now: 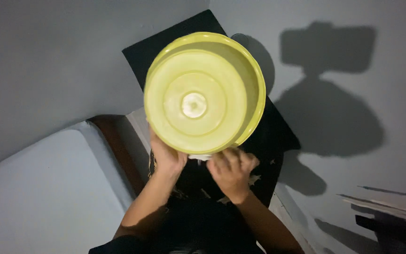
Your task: Wiping a yellow plastic bowl with a white cloth
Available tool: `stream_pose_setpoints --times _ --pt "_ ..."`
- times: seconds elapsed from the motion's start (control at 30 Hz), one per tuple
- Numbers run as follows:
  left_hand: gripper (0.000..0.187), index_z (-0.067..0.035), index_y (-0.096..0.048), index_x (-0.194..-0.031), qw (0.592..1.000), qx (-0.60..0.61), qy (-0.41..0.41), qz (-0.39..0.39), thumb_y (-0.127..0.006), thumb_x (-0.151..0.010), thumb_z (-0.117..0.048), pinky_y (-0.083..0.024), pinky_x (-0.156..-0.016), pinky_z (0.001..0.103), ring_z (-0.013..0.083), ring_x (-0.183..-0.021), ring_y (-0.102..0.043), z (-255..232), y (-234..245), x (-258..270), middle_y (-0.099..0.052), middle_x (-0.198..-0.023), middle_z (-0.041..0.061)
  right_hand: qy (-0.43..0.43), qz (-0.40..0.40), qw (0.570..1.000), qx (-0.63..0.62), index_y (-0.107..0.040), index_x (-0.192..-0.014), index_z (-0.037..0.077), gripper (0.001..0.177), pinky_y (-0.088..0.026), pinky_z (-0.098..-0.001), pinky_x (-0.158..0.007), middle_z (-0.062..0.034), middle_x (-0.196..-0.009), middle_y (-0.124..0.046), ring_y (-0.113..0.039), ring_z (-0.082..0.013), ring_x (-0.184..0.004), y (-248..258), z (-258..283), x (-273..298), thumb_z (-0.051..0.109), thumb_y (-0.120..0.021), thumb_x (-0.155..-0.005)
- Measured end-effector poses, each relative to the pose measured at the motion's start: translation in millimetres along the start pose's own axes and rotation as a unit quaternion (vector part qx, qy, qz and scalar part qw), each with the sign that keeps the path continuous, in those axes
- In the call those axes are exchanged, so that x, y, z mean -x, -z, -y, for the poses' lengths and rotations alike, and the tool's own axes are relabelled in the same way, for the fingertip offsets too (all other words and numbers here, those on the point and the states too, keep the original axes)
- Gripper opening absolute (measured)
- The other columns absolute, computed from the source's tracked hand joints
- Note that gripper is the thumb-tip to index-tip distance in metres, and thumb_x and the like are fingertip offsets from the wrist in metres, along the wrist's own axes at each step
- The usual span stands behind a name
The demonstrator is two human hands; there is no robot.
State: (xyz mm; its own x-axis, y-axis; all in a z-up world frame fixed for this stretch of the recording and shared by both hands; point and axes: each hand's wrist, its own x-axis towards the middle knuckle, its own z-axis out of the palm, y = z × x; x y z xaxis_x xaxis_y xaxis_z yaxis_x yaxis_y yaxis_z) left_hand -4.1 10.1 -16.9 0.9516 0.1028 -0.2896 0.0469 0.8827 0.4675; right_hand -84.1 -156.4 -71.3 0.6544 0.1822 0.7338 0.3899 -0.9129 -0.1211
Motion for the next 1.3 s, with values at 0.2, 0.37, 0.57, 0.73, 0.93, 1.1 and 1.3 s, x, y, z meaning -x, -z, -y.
stream_pose_setpoints --times 0.2,0.37,0.57,0.73,0.93,1.1,1.3 --pt "0.050 -0.006 -0.046 -0.149 0.997 -0.045 -0.040 0.052 -0.046 -0.107 -0.034 -0.052 -0.107 0.048 0.0304 -0.130 -0.059 12.2 44.3 -5.2 -0.056 -0.146 0.015 -0.053 -0.062 0.991 -0.108 -0.062 -0.115 0.007 0.034 -0.048 -0.0472 -0.100 -0.0105 -0.124 -0.054 -0.054 -0.0317 -0.117 -1.1 -19.8 -5.7 0.019 -0.083 -0.091" --pt "0.052 -0.006 -0.047 -0.147 0.993 0.066 0.037 0.093 -0.046 -0.106 -0.038 -0.053 -0.105 0.049 0.0330 -0.128 -0.059 19.5 81.3 -12.8 -0.057 -0.144 0.016 -0.096 -0.125 0.979 -0.130 -0.055 -0.118 -0.004 0.046 -0.050 -0.0476 -0.093 -0.0194 -0.120 -0.054 -0.056 -0.0336 -0.112 12.4 -13.6 -40.4 0.022 -0.081 -0.089" --pt "0.048 -0.002 -0.050 -0.145 0.997 0.003 0.004 0.072 -0.048 -0.108 -0.032 -0.055 -0.102 0.048 0.0328 -0.123 -0.063 33.5 112.5 -27.1 -0.061 -0.140 0.017 -0.319 -0.013 0.891 -0.322 -0.059 -0.108 -0.003 0.031 -0.054 -0.0364 -0.080 -0.0161 -0.099 -0.065 -0.064 -0.0228 -0.090 -14.9 -37.3 5.0 0.018 -0.076 -0.094" --pt "0.046 -0.002 -0.050 -0.144 0.996 -0.058 -0.010 0.061 -0.051 -0.107 -0.029 -0.057 -0.099 0.046 0.0305 -0.120 -0.065 43.1 128.1 -38.0 -0.062 -0.137 0.016 -0.298 -0.024 0.940 -0.166 -0.057 -0.102 0.002 0.025 -0.052 -0.0359 -0.073 -0.0111 -0.092 -0.061 -0.062 -0.0219 -0.081 -16.8 -31.7 5.7 0.017 -0.076 -0.095" --pt "0.044 -0.002 -0.051 -0.143 0.988 -0.146 -0.028 0.047 -0.056 -0.105 -0.025 -0.059 -0.094 0.043 0.0275 -0.115 -0.067 49.1 136.7 -44.2 -0.064 -0.133 0.014 -0.278 -0.103 0.944 -0.147 -0.059 -0.104 0.005 0.021 -0.051 -0.0387 -0.082 -0.0117 -0.098 -0.059 -0.062 -0.0279 -0.089 -5.4 -50.8 -22.4 0.022 -0.068 -0.096" --pt "0.060 -0.001 -0.051 -0.142 0.995 0.023 -0.015 0.091 -0.042 -0.109 -0.051 -0.060 -0.089 0.042 0.0268 -0.108 -0.068 37.1 93.7 -41.0 -0.064 -0.126 0.017 -0.225 -0.132 0.959 -0.108 -0.063 -0.106 0.004 0.021 -0.046 -0.0361 -0.075 -0.0114 -0.096 -0.060 -0.058 -0.0246 -0.083 4.9 -71.6 -50.3 0.025 -0.065 -0.103" --pt "0.070 -0.006 -0.037 -0.158 0.989 -0.101 -0.066 0.089 -0.032 -0.108 -0.055 -0.052 -0.104 0.033 0.0188 -0.125 -0.058 34.5 75.0 -39.8 -0.055 -0.144 0.012 -0.206 -0.140 0.960 -0.126 -0.065 -0.121 0.003 0.038 -0.045 -0.0387 -0.084 -0.0132 -0.101 -0.061 -0.058 -0.0262 -0.092 -5.2 -75.5 -51.1 0.033 -0.075 -0.101"
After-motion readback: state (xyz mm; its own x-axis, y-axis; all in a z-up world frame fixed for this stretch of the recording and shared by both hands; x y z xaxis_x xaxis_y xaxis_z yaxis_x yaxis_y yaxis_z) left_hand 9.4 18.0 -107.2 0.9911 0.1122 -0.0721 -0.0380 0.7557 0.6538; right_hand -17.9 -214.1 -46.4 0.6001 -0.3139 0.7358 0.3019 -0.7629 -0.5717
